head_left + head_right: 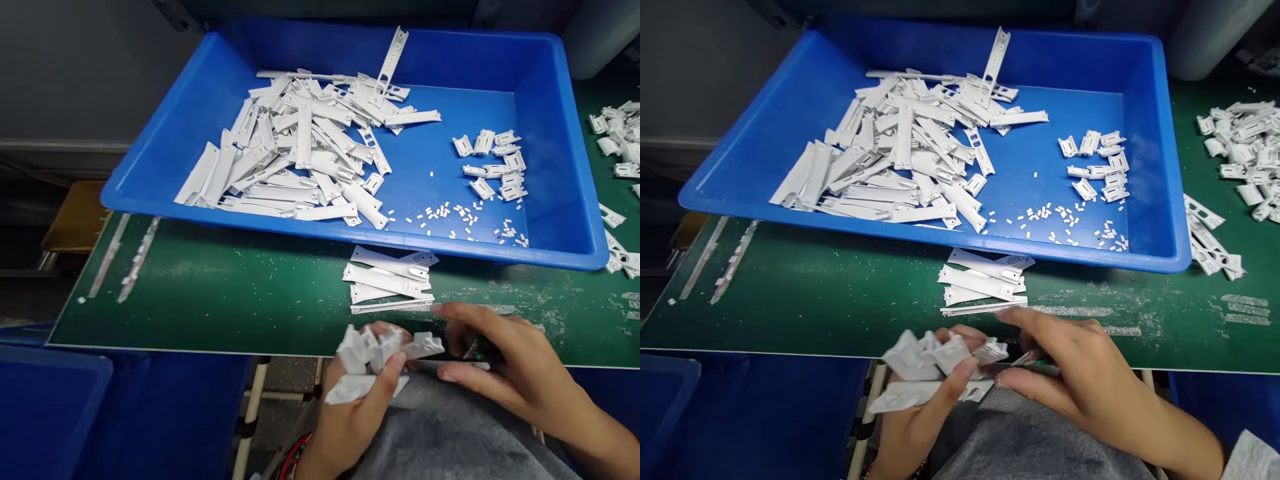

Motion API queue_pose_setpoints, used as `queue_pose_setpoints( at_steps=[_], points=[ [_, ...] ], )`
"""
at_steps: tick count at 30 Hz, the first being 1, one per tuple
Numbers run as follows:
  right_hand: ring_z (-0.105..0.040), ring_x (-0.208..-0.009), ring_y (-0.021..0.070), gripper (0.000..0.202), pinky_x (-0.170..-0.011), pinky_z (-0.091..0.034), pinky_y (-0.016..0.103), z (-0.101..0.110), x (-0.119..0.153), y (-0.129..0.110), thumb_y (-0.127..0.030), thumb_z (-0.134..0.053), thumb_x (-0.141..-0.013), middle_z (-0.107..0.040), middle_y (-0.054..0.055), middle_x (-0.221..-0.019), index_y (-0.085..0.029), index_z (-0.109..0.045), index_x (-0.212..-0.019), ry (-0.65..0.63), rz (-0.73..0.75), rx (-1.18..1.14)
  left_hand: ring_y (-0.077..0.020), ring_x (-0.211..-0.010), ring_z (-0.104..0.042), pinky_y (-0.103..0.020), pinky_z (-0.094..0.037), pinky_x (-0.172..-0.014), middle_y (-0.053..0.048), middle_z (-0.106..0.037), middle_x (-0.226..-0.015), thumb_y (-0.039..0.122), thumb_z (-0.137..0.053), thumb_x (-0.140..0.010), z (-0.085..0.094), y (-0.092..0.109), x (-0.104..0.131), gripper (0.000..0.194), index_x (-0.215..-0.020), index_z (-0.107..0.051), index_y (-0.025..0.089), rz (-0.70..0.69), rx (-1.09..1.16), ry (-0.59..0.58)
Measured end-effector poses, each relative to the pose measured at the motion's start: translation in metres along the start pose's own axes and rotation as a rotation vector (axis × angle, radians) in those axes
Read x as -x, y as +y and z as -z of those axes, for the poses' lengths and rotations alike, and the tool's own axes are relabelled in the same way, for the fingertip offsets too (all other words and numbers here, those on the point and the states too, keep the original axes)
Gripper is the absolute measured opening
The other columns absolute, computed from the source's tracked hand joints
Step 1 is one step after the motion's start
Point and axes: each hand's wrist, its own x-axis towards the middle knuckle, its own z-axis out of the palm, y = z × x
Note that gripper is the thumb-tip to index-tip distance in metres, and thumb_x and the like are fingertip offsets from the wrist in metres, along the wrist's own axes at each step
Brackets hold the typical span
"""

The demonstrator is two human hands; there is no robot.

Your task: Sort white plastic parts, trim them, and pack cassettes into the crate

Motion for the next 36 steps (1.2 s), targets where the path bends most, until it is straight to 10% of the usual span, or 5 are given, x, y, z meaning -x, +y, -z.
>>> queue_pose_setpoints(
  at_steps=[3, 8, 16, 29, 36],
  points=[
    [-0.069, -0.073, 0.015, 0.018, -0.063, -0.052, 0.024, -0.002, 0.0, -0.002, -0.025, -0.053, -0.098, -0.071, 0.002, -0.089, -0.023, -0.059, -0.115, 0.043, 0.081, -0.066, -0.0227, -0.083, -0.07, -0.033, -0.061, -0.08, -0.007, -0.072, -0.088, 0.029, -0.064, -0.09, 0.006, -0.003, -0.008, 0.012, -0.091, -0.072, 0.021, 0.048, 0.189, -0.009],
    [-0.066, -0.062, 0.0143, 0.011, -0.06, -0.053, 0.025, -0.011, -0.011, -0.002, -0.026, -0.066, -0.091, -0.073, 0.001, -0.085, -0.025, -0.064, -0.102, 0.478, -0.07, 0.122, -0.0102, -0.067, -0.063, -0.019, -0.057, -0.058, -0.001, -0.064, -0.088, 0.024, -0.072, -0.085, 0.027, -0.001, -0.021, 0.005, -0.084, -0.07, 0.019, -0.138, 0.575, 0.609],
    [-0.069, -0.074, 0.017, 0.023, -0.065, -0.053, 0.025, -0.041, -0.046, 0.013, -0.038, -0.055, -0.096, -0.072, 0.005, -0.091, -0.02, -0.061, -0.11, 0.523, -0.078, 0.437, -0.0112, -0.059, -0.053, -0.021, -0.049, -0.052, -0.002, -0.057, -0.077, 0.036, -0.056, -0.096, 0.006, -0.009, -0.01, 0.015, -0.096, -0.058, 0.02, 0.02, 0.38, 0.129],
    [-0.061, -0.099, 0.024, 0.022, -0.071, -0.052, 0.033, -0.024, -0.014, -0.003, -0.025, -0.034, -0.099, -0.055, 0.014, -0.112, -0.019, -0.052, -0.109, 0.36, -0.156, 0.345, -0.0191, -0.084, -0.065, -0.029, -0.054, -0.075, -0.005, -0.068, -0.091, 0.019, -0.062, -0.09, -0.012, -0.018, -0.014, 0.005, -0.093, -0.066, 0.02, -0.271, 0.051, 0.172],
    [-0.064, -0.064, 0.0148, 0.018, -0.058, -0.051, 0.024, -0.022, 0.003, -0.018, -0.014, -0.035, -0.097, -0.065, 0.002, -0.079, -0.021, -0.05, -0.106, 0.182, 0.034, 0.174, -0.0213, -0.094, -0.064, -0.031, -0.054, -0.083, -0.005, -0.068, -0.101, 0.023, -0.061, -0.093, -0.009, -0.021, -0.015, 0.019, -0.111, -0.066, 0.026, -0.347, 0.008, 0.084]
  ],
)
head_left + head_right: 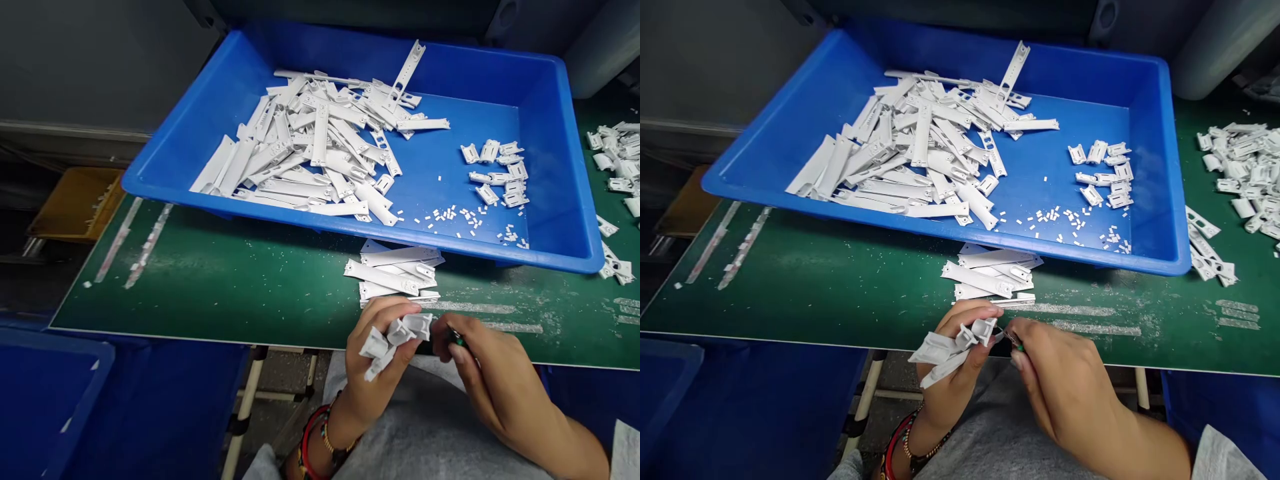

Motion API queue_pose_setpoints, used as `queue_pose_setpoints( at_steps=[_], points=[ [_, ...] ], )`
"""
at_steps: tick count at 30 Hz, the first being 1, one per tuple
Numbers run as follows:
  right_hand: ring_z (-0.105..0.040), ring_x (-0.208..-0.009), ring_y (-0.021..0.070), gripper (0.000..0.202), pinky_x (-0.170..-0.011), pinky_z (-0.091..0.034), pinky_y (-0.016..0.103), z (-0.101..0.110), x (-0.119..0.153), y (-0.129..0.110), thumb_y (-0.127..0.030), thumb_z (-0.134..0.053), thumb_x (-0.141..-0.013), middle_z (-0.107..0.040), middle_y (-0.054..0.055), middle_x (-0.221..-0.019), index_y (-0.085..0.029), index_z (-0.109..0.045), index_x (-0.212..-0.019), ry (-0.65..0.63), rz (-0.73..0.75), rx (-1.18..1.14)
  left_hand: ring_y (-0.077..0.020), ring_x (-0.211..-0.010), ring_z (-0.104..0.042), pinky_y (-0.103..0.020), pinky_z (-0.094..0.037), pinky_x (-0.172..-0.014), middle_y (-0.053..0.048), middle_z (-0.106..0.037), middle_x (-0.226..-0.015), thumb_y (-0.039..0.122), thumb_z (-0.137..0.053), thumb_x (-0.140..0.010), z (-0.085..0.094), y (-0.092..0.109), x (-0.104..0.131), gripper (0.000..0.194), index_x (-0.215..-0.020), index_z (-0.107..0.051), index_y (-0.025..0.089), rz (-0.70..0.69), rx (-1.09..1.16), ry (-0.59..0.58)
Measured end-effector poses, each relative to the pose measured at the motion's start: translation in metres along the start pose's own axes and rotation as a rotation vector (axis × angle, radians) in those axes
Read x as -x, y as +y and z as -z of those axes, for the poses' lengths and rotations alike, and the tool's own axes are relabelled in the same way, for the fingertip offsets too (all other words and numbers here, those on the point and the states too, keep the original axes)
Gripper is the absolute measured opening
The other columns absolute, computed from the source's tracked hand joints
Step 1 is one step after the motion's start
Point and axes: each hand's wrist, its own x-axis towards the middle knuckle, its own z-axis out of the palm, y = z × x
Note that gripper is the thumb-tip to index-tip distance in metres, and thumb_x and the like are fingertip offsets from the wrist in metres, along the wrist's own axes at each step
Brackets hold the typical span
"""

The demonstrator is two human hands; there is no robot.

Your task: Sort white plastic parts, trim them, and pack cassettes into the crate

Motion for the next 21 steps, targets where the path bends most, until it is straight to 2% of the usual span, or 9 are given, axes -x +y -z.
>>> queue_pose_setpoints(
  at_steps=[6, 13, 17, 21],
  points=[
    [-0.068, -0.07, 0.0162, 0.02, -0.061, -0.052, 0.025, 0.007, -0.002, 0.004, -0.017, -0.034, -0.1, -0.069, 0.003, -0.083, -0.021, -0.05, -0.111, -0.079, 0.068, 0.055, -0.0205, -0.094, -0.063, -0.03, -0.052, -0.084, -0.005, -0.067, -0.102, 0.027, -0.062, -0.094, 0.0, -0.004, 0.0, 0.022, -0.115, -0.065, 0.025, -0.055, -0.014, -0.019],
    [-0.067, -0.077, 0.0176, 0.027, -0.064, -0.052, 0.027, 0.019, -0.002, 0.006, -0.019, -0.039, -0.101, -0.068, 0.005, -0.088, -0.018, -0.053, -0.124, -0.134, 0.066, 0.122, -0.0207, -0.089, -0.064, -0.032, -0.054, -0.08, -0.003, -0.068, -0.099, 0.024, -0.063, -0.092, 0.003, -0.005, -0.002, 0.025, -0.116, -0.066, 0.029, -0.054, -0.013, -0.025],
    [-0.061, -0.074, 0.0147, 0.032, -0.065, -0.05, 0.025, 0.017, -0.001, 0.004, -0.018, -0.045, -0.1, -0.061, 0.002, -0.083, -0.022, -0.053, -0.131, -0.099, 0.019, 0.01, -0.0202, -0.088, -0.063, -0.033, -0.053, -0.08, -0.002, -0.067, -0.098, 0.02, -0.06, -0.093, 0.006, 0.0, -0.003, 0.029, -0.119, -0.066, 0.031, -0.055, 0.02, -0.042],
    [-0.059, -0.075, 0.0143, 0.029, -0.066, -0.048, 0.026, 0.011, 0.002, 0.006, -0.014, -0.052, -0.097, -0.061, 0.002, -0.084, -0.021, -0.059, -0.124, 0.01, 0.017, 0.0, -0.0182, -0.085, -0.062, -0.031, -0.053, -0.076, -0.003, -0.066, -0.094, 0.019, -0.062, -0.092, 0.005, -0.004, -0.004, 0.028, -0.119, -0.067, 0.027, -0.132, 0.054, -0.025]
  ],
)
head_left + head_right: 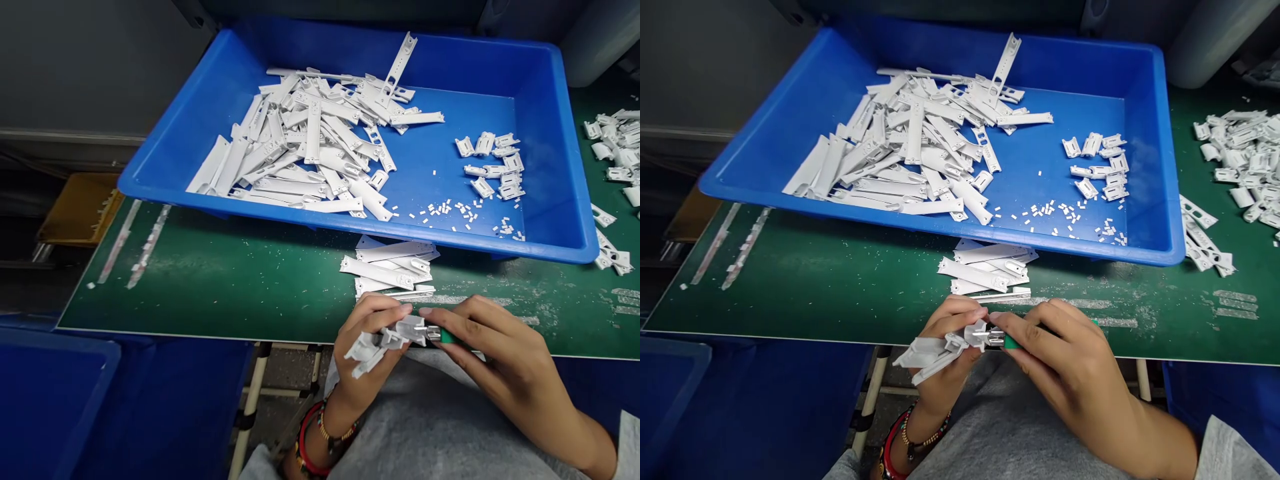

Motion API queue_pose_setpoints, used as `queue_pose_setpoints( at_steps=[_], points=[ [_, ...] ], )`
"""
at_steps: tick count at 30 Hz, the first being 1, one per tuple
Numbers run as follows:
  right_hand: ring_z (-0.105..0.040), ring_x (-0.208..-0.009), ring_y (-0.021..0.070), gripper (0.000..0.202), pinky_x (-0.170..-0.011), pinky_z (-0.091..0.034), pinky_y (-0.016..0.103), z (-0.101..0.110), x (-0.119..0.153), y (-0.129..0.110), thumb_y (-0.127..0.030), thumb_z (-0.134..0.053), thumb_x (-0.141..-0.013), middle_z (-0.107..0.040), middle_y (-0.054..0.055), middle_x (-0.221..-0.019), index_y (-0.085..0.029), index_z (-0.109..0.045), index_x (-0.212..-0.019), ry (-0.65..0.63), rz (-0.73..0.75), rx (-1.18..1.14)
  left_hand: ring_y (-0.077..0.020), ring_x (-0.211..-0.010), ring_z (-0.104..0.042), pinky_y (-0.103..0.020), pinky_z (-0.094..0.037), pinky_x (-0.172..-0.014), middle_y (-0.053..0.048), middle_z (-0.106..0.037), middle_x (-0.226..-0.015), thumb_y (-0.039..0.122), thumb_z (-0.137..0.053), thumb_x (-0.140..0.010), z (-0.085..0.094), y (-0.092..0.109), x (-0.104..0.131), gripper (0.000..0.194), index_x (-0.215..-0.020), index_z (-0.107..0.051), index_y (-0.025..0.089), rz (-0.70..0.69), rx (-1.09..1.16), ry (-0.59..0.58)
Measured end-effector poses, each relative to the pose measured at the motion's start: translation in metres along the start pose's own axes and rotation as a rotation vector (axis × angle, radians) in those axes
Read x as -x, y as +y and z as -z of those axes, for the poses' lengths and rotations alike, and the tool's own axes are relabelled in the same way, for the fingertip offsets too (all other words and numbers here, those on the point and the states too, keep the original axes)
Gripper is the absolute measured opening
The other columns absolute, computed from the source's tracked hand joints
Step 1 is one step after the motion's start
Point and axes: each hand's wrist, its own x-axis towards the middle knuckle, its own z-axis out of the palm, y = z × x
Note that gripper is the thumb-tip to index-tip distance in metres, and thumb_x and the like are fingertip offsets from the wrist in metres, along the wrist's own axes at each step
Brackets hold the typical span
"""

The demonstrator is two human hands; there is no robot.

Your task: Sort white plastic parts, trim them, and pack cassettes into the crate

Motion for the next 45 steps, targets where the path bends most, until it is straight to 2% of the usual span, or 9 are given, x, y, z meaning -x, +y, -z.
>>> queue_pose_setpoints(
  at_steps=[4, 6, 9, 13, 17, 25, 32, 40, 45],
  points=[
    [-0.057, -0.074, 0.0153, 0.033, -0.068, -0.045, 0.029, -0.004, 0.004, 0.005, -0.005, -0.057, -0.092, -0.063, 0.003, -0.084, -0.02, -0.061, -0.121, 0.205, 0.023, 0.209, -0.0174, -0.083, -0.061, -0.029, -0.053, -0.072, -0.003, -0.064, -0.092, 0.022, -0.067, -0.09, -0.001, -0.006, 0.005, 0.026, -0.116, -0.068, 0.026, 0.028, 0.057, 0.03],
    [-0.059, -0.079, 0.0166, 0.033, -0.072, -0.046, 0.03, -0.002, 0.004, 0.005, -0.004, -0.056, -0.091, -0.065, 0.005, -0.091, -0.018, -0.059, -0.121, 0.243, 0.014, 0.209, -0.0173, -0.083, -0.061, -0.028, -0.052, -0.07, -0.004, -0.064, -0.091, 0.019, -0.067, -0.09, -0.002, -0.006, 0.007, 0.026, -0.115, -0.068, 0.025, 0.063, 0.063, 0.04],
    [-0.062, -0.084, 0.0161, 0.026, -0.072, -0.049, 0.026, 0.002, 0.002, 0.001, -0.008, -0.044, -0.094, -0.065, 0.007, -0.094, -0.016, -0.056, -0.115, 0.106, 0.022, 0.053, -0.0169, -0.082, -0.061, -0.027, -0.052, -0.069, -0.004, -0.065, -0.093, 0.018, -0.07, -0.088, -0.003, -0.003, 0.006, 0.025, -0.112, -0.069, 0.024, 0.08, 0.06, 0.067],
    [-0.054, -0.056, 0.0118, 0.02, -0.052, -0.042, 0.023, 0.001, -0.007, -0.005, -0.01, -0.032, -0.093, -0.057, 0.0, -0.07, -0.019, -0.049, -0.093, -0.04, 0.074, 0.001, -0.0165, -0.085, -0.062, -0.027, -0.052, -0.073, -0.003, -0.066, -0.094, 0.018, -0.07, -0.088, -0.004, 0.001, 0.004, 0.024, -0.111, -0.069, 0.022, 0.08, 0.027, 0.064],
    [-0.044, -0.047, 0.0106, 0.017, -0.046, -0.033, 0.024, -0.005, -0.016, -0.003, -0.019, -0.036, -0.096, -0.05, -0.004, -0.062, -0.021, -0.045, -0.082, -0.031, 0.108, 0.12, -0.0163, -0.086, -0.063, -0.026, -0.053, -0.074, -0.003, -0.066, -0.095, 0.02, -0.069, -0.089, -0.005, 0.002, 0.003, 0.021, -0.11, -0.069, 0.022, 0.073, 0.014, 0.057],
    [-0.048, -0.047, 0.0096, 0.029, -0.045, -0.032, 0.023, -0.005, -0.02, 0.0, -0.028, -0.039, -0.099, -0.053, -0.003, -0.059, -0.019, -0.05, -0.075, -0.02, 0.142, 0.185, -0.0182, -0.085, -0.064, -0.028, -0.054, -0.074, -0.004, -0.067, -0.094, 0.028, -0.067, -0.091, -0.004, 0.0, 0.004, 0.022, -0.112, -0.069, 0.023, 0.065, -0.021, 0.042],
    [-0.047, -0.046, 0.0094, 0.03, -0.045, -0.03, 0.024, -0.007, -0.02, 0.0, -0.025, -0.039, -0.1, -0.055, -0.003, -0.059, -0.019, -0.052, -0.073, -0.001, 0.141, 0.234, -0.0169, -0.088, -0.063, -0.027, -0.053, -0.078, -0.003, -0.067, -0.096, 0.022, -0.066, -0.092, -0.004, -0.001, 0.006, 0.021, -0.112, -0.069, 0.023, 0.086, -0.047, 0.026],
    [-0.041, -0.043, 0.0084, 0.034, -0.044, -0.025, 0.025, -0.005, -0.023, 0.004, -0.024, -0.037, -0.1, -0.051, -0.004, -0.052, -0.02, -0.048, -0.068, -0.045, 0.176, 0.187, -0.0166, -0.086, -0.064, -0.028, -0.054, -0.077, -0.003, -0.067, -0.096, 0.023, -0.066, -0.092, -0.008, 0.0, 0.005, 0.019, -0.111, -0.069, 0.023, 0.074, -0.055, 0.044],
    [-0.041, -0.041, 0.0082, 0.036, -0.045, -0.025, 0.025, 0.0, -0.022, 0.005, -0.025, -0.037, -0.101, -0.05, -0.005, -0.051, -0.02, -0.048, -0.067, -0.025, 0.179, 0.263, -0.0177, -0.084, -0.064, -0.03, -0.056, -0.075, -0.002, -0.067, -0.094, 0.024, -0.068, -0.09, -0.01, 0.002, 0.005, 0.02, -0.11, -0.07, 0.025, 0.094, -0.061, 0.06]
  ],
)
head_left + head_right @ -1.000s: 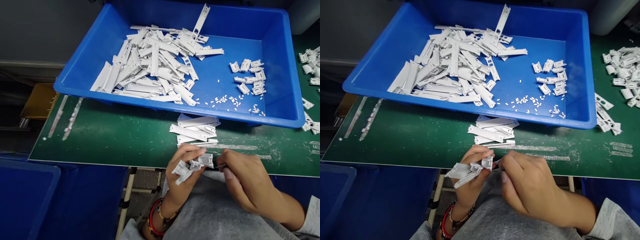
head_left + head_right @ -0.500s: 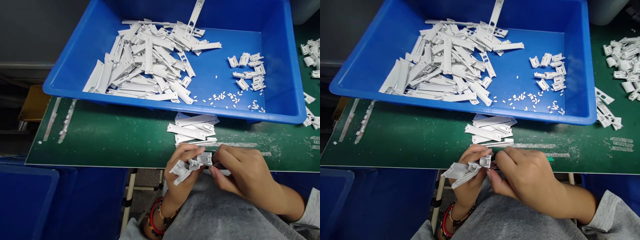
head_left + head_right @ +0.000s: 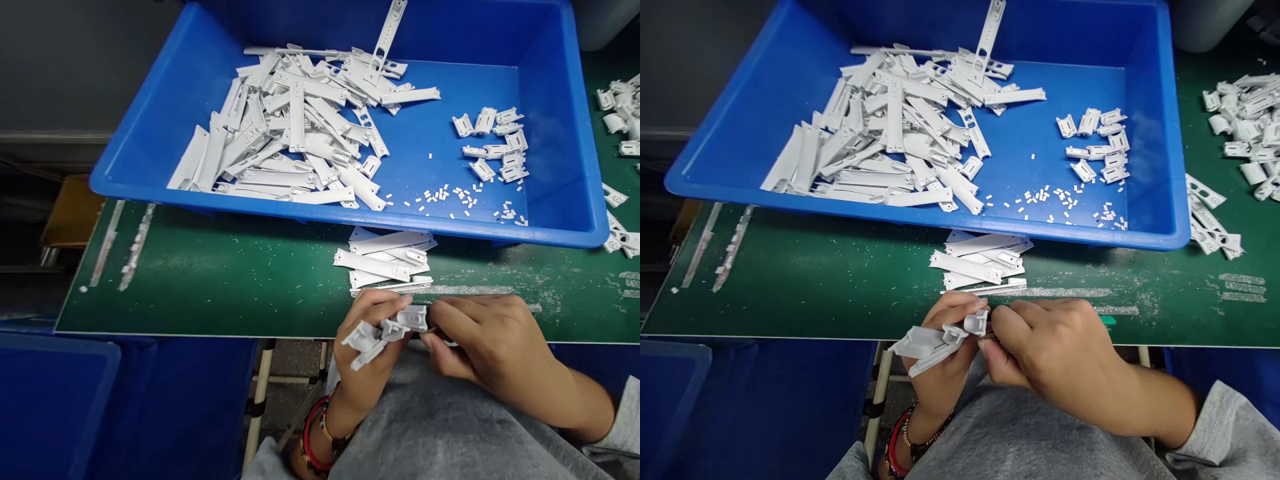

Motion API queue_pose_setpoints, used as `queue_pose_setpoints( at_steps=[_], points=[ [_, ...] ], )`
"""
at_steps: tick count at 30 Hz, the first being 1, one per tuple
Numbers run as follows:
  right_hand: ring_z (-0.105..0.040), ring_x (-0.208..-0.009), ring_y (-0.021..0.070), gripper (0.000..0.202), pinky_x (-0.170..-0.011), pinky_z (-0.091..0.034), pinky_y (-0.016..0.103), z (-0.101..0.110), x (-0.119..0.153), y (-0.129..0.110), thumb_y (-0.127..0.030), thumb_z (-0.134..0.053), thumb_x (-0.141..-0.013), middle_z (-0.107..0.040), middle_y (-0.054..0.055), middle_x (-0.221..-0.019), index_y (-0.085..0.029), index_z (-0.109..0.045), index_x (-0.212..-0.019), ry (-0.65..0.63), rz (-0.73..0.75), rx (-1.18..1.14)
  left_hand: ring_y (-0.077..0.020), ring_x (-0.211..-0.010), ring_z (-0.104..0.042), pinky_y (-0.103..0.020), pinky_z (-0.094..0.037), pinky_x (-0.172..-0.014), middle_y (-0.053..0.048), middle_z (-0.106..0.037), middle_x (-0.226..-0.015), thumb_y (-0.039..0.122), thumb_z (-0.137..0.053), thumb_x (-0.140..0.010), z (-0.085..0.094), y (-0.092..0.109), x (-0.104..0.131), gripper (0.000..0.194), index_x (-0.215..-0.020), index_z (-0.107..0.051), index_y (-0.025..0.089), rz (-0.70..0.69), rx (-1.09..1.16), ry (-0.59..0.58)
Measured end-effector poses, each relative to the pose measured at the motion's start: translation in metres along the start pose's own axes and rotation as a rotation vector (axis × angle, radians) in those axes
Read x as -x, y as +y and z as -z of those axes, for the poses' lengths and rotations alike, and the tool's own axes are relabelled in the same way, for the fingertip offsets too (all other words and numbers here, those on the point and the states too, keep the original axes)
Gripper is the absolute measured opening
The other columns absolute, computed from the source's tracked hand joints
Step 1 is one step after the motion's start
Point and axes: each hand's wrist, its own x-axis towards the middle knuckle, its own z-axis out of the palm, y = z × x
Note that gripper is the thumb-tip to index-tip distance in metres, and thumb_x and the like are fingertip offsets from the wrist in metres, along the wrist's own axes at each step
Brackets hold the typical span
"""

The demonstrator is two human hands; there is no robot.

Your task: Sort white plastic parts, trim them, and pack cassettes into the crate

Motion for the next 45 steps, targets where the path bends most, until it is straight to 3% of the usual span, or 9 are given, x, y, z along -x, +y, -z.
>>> queue_pose_setpoints(
  at_steps=[4, 10, 14, 17, 22, 32, 36, 41, 45],
  points=[
    [-0.036, -0.039, 0.0074, 0.036, -0.044, -0.023, 0.024, 0.005, 0.001, 0.004, -0.026, -0.036, -0.101, -0.046, -0.006, -0.049, -0.02, -0.046, -0.067, -0.114, 0.003, -0.086, -0.021, -0.086, -0.063, -0.035, -0.055, -0.076, -0.003, -0.067, -0.096, 0.02, -0.067, -0.09, -0.001, 0.001, 0.002, 0.026, -0.114, -0.069, 0.03, 0.02, -0.015, -0.018],
    [-0.039, -0.04, 0.0084, 0.031, -0.043, -0.026, 0.024, 0.008, 0.005, 0.001, -0.026, -0.035, -0.101, -0.049, -0.006, -0.053, -0.021, -0.045, -0.072, -0.237, -0.041, -0.288, -0.0202, -0.088, -0.064, -0.032, -0.055, -0.076, -0.005, -0.067, -0.098, 0.022, -0.064, -0.092, -0.001, 0.001, 0.003, 0.022, -0.113, -0.069, 0.024, 0.025, -0.021, -0.001],
    [-0.059, -0.064, 0.013, 0.021, -0.057, -0.046, 0.023, 0.012, 0.01, -0.002, -0.022, -0.035, -0.101, -0.062, 0.002, -0.075, -0.019, -0.054, -0.092, -0.091, -0.143, -0.32, -0.0183, -0.088, -0.063, -0.029, -0.054, -0.077, -0.003, -0.067, -0.097, 0.02, -0.065, -0.091, -0.001, 0.001, 0.001, 0.021, -0.111, -0.069, 0.023, 0.001, -0.018, -0.006],
    [-0.062, -0.085, 0.0177, 0.024, -0.071, -0.052, 0.027, 0.01, 0.012, -0.002, -0.015, -0.037, -0.099, -0.063, 0.009, -0.094, -0.016, -0.056, -0.115, 0.007, -0.182, -0.229, -0.0191, -0.09, -0.063, -0.03, -0.054, -0.079, -0.003, -0.066, -0.099, 0.017, -0.065, -0.09, -0.001, 0.001, 0.001, 0.026, -0.115, -0.067, 0.025, -0.016, -0.025, -0.027],
    [-0.06, -0.083, 0.0177, 0.032, -0.071, -0.052, 0.029, 0.001, 0.015, -0.005, -0.012, -0.043, -0.098, -0.061, 0.009, -0.094, -0.016, -0.053, -0.128, 0.039, -0.153, -0.156, -0.0214, -0.089, -0.063, -0.033, -0.054, -0.077, -0.004, -0.064, -0.1, 0.016, -0.063, -0.091, -0.001, 0.001, 0.002, 0.029, -0.117, -0.067, 0.028, 0.013, 0.016, -0.026],
    [-0.06, -0.085, 0.0186, 0.027, -0.071, -0.052, 0.029, -0.008, 0.015, -0.006, -0.013, -0.047, -0.098, -0.062, 0.009, -0.094, -0.016, -0.057, -0.123, 0.103, -0.173, -0.087, -0.022, -0.088, -0.062, -0.035, -0.054, -0.076, -0.003, -0.065, -0.098, 0.015, -0.06, -0.091, 0.0, -0.001, 0.002, 0.034, -0.12, -0.066, 0.032, 0.0, -0.017, 0.0],
    [-0.06, -0.082, 0.0189, 0.029, -0.07, -0.052, 0.031, -0.012, 0.017, 0.003, -0.014, -0.046, -0.098, -0.062, 0.008, -0.093, -0.019, -0.058, -0.124, 0.092, -0.228, -0.038, -0.0222, -0.087, -0.06, -0.036, -0.053, -0.077, -0.005, -0.065, -0.096, 0.022, -0.059, -0.092, 0.005, -0.001, 0.009, 0.031, -0.123, -0.065, 0.025, -0.111, -0.06, -0.038],
    [-0.065, -0.088, 0.0176, 0.032, -0.073, -0.054, 0.027, -0.002, 0.018, 0.007, -0.019, -0.053, -0.096, -0.065, 0.006, -0.099, -0.023, -0.055, -0.128, 0.044, -0.174, -0.362, -0.0215, -0.089, -0.063, -0.034, -0.053, -0.08, -0.006, -0.068, -0.096, 0.024, -0.062, -0.093, 0.009, 0.0, 0.003, 0.023, -0.115, -0.067, 0.022, -0.082, -0.111, -0.05],
    [-0.067, -0.08, 0.0163, 0.015, -0.069, -0.055, 0.026, -0.002, 0.015, 0.005, -0.016, -0.061, -0.092, -0.07, 0.004, -0.093, -0.023, -0.061, -0.105, 0.108, -0.168, -0.444, -0.0223, -0.099, -0.066, -0.035, -0.054, -0.087, -0.007, -0.072, -0.107, 0.022, -0.061, -0.094, 0.011, 0.001, -0.005, 0.026, -0.119, -0.065, 0.024, -0.059, -0.012, -0.146]
  ],
)
